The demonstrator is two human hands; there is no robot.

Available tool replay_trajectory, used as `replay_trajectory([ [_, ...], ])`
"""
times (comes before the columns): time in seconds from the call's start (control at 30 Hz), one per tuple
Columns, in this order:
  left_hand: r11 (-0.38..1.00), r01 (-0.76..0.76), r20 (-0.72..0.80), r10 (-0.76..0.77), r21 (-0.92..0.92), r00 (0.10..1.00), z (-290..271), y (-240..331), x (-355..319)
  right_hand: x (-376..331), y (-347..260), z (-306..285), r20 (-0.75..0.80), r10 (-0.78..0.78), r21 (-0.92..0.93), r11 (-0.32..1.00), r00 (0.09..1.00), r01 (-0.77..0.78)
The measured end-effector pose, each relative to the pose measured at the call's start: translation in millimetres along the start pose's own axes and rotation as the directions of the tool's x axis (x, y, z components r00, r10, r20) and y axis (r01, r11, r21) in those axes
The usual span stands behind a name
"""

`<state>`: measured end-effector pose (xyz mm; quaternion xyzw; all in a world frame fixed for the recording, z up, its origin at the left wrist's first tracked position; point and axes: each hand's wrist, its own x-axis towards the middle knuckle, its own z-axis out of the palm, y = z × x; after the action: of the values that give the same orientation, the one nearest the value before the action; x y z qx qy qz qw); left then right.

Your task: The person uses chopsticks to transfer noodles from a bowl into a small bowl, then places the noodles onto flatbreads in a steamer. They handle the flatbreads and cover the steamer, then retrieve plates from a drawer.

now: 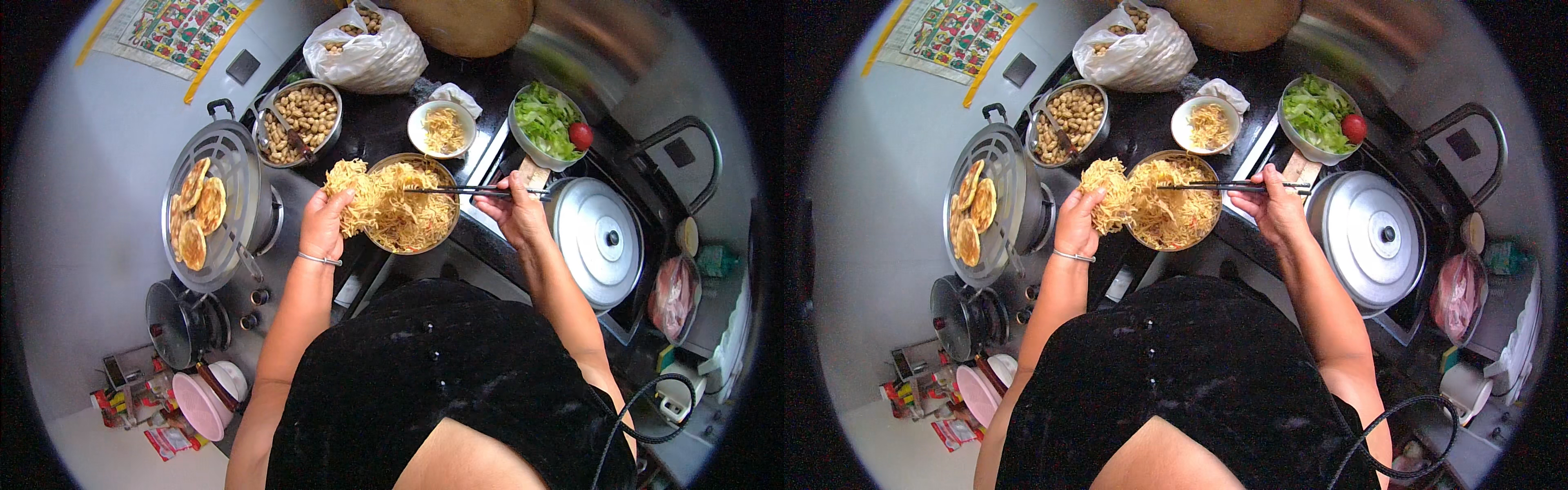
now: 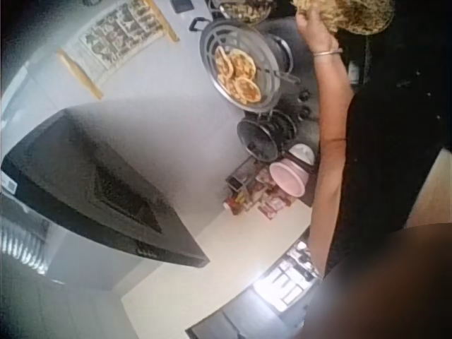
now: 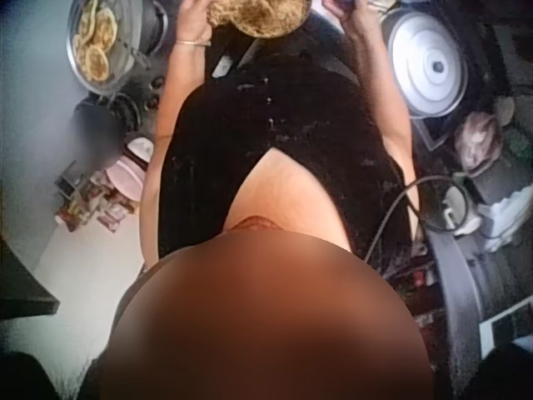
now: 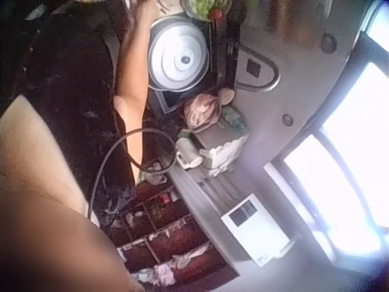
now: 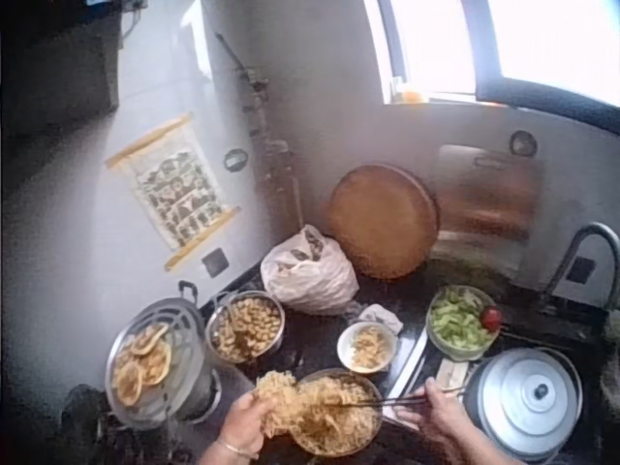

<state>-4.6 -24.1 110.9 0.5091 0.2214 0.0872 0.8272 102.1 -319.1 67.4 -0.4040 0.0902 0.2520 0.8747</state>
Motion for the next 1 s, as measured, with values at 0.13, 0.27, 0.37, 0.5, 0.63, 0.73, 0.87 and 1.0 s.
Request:
replay_trajectory([
  [0.13, 1.000, 0.001, 0.015, -0.001, -0.018, 1.000, -1, 4, 0, 4, 3, 2, 0.005, -0.052, -0.129, 0.990, 0.999, 0.052],
  [0.27, 1.000, -0.004, 0.012, 0.004, -0.015, 1.000, -2, 6, -1, 3, -9, 12, 0.035, -0.065, -0.114, 0.991, 0.997, 0.069],
  [0.37, 1.000, -0.010, 0.004, 0.010, -0.022, 1.000, 0, 8, -1, 3, -14, 15, 0.081, -0.085, -0.109, 0.990, 0.993, 0.093],
  [0.5, 1.000, -0.011, 0.009, 0.012, -0.022, 1.000, -3, 6, -2, 4, -17, 19, 0.156, -0.097, -0.490, 0.856, 0.983, 0.163],
  [0.63, 1.000, 0.006, -0.016, -0.006, -0.001, 1.000, -4, 3, -2, 6, -4, 17, 0.227, -0.048, -0.690, 0.697, 0.973, 0.196],
  [0.73, 1.000, 0.014, -0.004, -0.014, -0.001, 1.000, -3, -1, -3, 17, 23, 9, 0.230, -0.086, -0.712, 0.665, 0.969, 0.228],
  [0.87, 1.000, 0.018, 0.012, -0.018, 0.002, 1.000, -2, -4, -2, 39, 54, -16, 0.108, -0.156, -0.529, 0.827, 0.982, 0.189],
  [1.0, 1.000, 0.011, 0.003, -0.011, 0.007, 1.000, -4, -5, -3, 29, 33, -7, -0.039, -0.024, -0.201, 0.979, 0.999, 0.015],
])
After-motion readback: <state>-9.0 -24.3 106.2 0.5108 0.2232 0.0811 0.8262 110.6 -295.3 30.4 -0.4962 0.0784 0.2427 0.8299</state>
